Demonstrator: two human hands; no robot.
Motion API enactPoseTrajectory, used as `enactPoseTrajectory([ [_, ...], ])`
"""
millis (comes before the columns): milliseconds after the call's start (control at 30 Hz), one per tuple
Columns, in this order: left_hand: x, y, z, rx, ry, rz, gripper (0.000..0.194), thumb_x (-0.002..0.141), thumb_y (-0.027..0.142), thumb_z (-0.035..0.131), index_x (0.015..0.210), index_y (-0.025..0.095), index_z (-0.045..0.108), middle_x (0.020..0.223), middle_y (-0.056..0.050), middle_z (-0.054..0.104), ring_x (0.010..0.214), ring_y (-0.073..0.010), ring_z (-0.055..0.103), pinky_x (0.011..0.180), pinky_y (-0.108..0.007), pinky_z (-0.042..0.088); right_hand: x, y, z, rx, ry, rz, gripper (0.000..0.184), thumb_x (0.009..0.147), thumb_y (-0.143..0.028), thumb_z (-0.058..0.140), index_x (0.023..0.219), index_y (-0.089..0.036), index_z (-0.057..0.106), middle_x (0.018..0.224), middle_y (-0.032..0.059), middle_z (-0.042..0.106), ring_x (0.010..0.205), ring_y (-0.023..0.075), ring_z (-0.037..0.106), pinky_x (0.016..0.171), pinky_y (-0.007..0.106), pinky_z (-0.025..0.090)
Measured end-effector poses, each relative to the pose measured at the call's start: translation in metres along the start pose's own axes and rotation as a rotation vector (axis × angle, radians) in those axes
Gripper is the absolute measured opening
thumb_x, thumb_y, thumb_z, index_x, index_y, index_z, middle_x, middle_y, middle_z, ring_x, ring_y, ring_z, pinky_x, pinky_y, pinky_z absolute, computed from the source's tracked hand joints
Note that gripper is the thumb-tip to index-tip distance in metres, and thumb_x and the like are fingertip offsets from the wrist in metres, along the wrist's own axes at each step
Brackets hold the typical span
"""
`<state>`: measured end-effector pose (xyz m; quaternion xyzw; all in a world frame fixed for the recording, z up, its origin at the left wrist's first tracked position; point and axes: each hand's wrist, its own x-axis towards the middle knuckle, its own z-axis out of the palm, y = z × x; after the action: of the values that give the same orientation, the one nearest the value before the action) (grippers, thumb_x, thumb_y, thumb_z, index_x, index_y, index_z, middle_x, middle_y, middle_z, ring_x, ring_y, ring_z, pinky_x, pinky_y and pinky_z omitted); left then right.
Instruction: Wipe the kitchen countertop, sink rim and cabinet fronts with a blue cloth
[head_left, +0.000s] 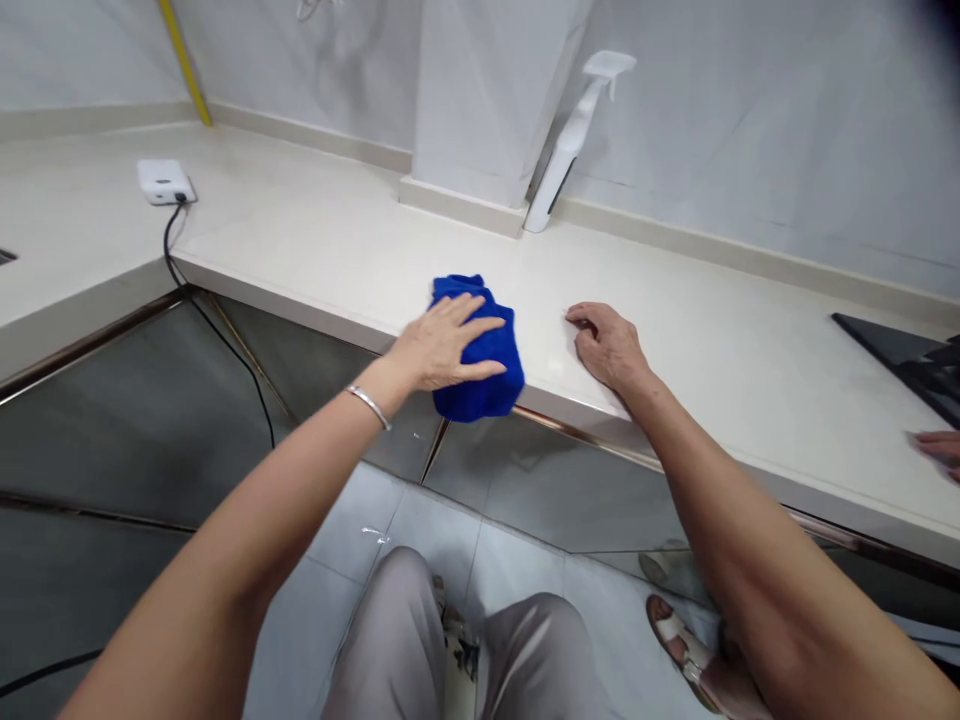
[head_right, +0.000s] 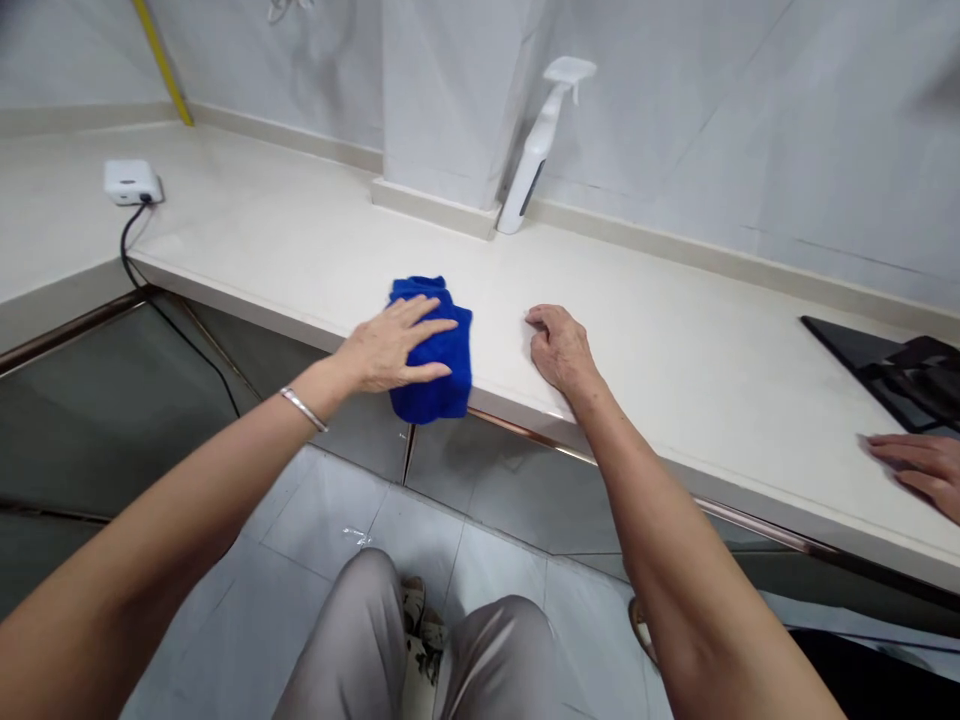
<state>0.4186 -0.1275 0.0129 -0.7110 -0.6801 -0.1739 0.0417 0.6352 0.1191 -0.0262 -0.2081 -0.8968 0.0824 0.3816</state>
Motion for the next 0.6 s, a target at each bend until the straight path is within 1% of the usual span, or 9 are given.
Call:
enactPoseTrajectory([
  [67, -0.013, -0.025, -0.012, 0.018, 0.009, -0.100, 0.070, 0.095, 0.066, 0.051, 0.153, 0.028, 0.047, 0.170, -0.009, 0.024, 0.158, -0.0403, 0.012, 0.129, -0.062, 0.014, 0.000, 0.001, 0.001, -0.001, 0.016, -0.009, 0.038, 0.072, -0.010, 0.046, 0.100, -0.019, 0.070, 0.118, 0.0097, 0.072, 0.112, 0.0242, 0.067, 0.109, 0.047, 0.051],
  [133, -0.024, -0.047, -0.026, 0.032, 0.009, -0.253, 0.066, 0.097, 0.068, 0.045, 0.153, 0.033, 0.047, 0.173, -0.004, 0.013, 0.158, -0.0456, -0.001, 0.126, -0.069, 0.017, 0.000, 0.001, 0.002, -0.009, 0.025, -0.020, 0.038, 0.072, -0.010, 0.046, 0.100, -0.019, 0.071, 0.117, 0.0098, 0.072, 0.111, 0.0244, 0.067, 0.107, 0.047, 0.052],
  [167, -0.028, -0.057, -0.033, 0.033, -0.006, -0.338, 0.065, 0.097, 0.069, 0.042, 0.153, 0.037, 0.045, 0.174, -0.002, 0.007, 0.158, -0.0462, -0.003, 0.124, -0.070, 0.020, 0.000, 0.001, 0.003, -0.016, 0.028, -0.027, 0.038, 0.072, -0.011, 0.046, 0.100, -0.019, 0.071, 0.116, 0.0101, 0.072, 0.111, 0.0246, 0.067, 0.106, 0.046, 0.053],
  [233, -0.032, -0.073, -0.043, 0.030, -0.047, -0.492, 0.065, 0.097, 0.071, 0.039, 0.156, 0.043, 0.038, 0.175, -0.001, -0.001, 0.159, -0.0440, -0.001, 0.122, -0.070, 0.026, 0.000, 0.000, 0.004, -0.029, 0.030, -0.037, 0.038, 0.072, -0.011, 0.046, 0.101, -0.019, 0.071, 0.116, 0.0106, 0.072, 0.110, 0.0250, 0.067, 0.104, 0.045, 0.054],
  [300, -0.031, -0.083, -0.049, 0.040, -0.063, -0.583, 0.071, 0.097, 0.070, 0.039, 0.161, 0.042, 0.025, 0.174, -0.005, -0.003, 0.160, -0.0394, 0.003, 0.123, -0.067, 0.027, 0.000, -0.002, 0.005, -0.038, 0.026, -0.031, 0.039, 0.073, -0.011, 0.045, 0.102, -0.019, 0.070, 0.117, 0.0109, 0.071, 0.110, 0.0252, 0.067, 0.103, 0.045, 0.054],
  [367, -0.027, -0.087, -0.051, 0.056, -0.038, -0.629, 0.082, 0.097, 0.068, 0.039, 0.165, 0.032, 0.012, 0.174, -0.010, -0.003, 0.160, -0.0347, 0.005, 0.127, -0.061, 0.025, 0.000, -0.004, 0.007, -0.041, 0.018, -0.012, 0.039, 0.073, -0.011, 0.045, 0.103, -0.019, 0.069, 0.119, 0.0112, 0.070, 0.110, 0.0256, 0.066, 0.103, 0.045, 0.054],
  [433, -0.025, -0.085, -0.050, 0.077, -0.021, -0.657, 0.085, 0.098, 0.066, 0.037, 0.166, 0.022, 0.008, 0.174, -0.013, 0.001, 0.160, -0.0321, 0.008, 0.129, -0.055, 0.023, 0.000, -0.006, 0.008, -0.043, 0.009, 0.004, 0.040, 0.074, -0.010, 0.045, 0.105, -0.019, 0.068, 0.120, 0.0119, 0.069, 0.111, 0.0260, 0.065, 0.103, 0.044, 0.054],
  [500, -0.024, -0.079, -0.049, 0.112, -0.038, -0.672, 0.081, 0.100, 0.062, 0.034, 0.165, 0.018, 0.014, 0.173, -0.014, 0.006, 0.160, -0.0321, 0.009, 0.130, -0.051, 0.021, 0.000, -0.009, 0.010, -0.051, 0.003, 0.013, 0.040, 0.074, -0.010, 0.045, 0.107, -0.019, 0.067, 0.119, 0.0123, 0.069, 0.111, 0.0260, 0.064, 0.103, 0.043, 0.053],
  [600, -0.026, -0.063, -0.043, 0.172, -0.062, -0.645, 0.071, 0.103, 0.054, 0.034, 0.162, 0.016, 0.027, 0.172, -0.016, 0.016, 0.159, -0.0365, 0.011, 0.131, -0.050, 0.018, 0.001, -0.012, 0.012, -0.073, -0.005, 0.032, 0.040, 0.075, -0.009, 0.044, 0.107, -0.019, 0.066, 0.117, 0.0125, 0.069, 0.110, 0.0263, 0.064, 0.102, 0.043, 0.054],
])
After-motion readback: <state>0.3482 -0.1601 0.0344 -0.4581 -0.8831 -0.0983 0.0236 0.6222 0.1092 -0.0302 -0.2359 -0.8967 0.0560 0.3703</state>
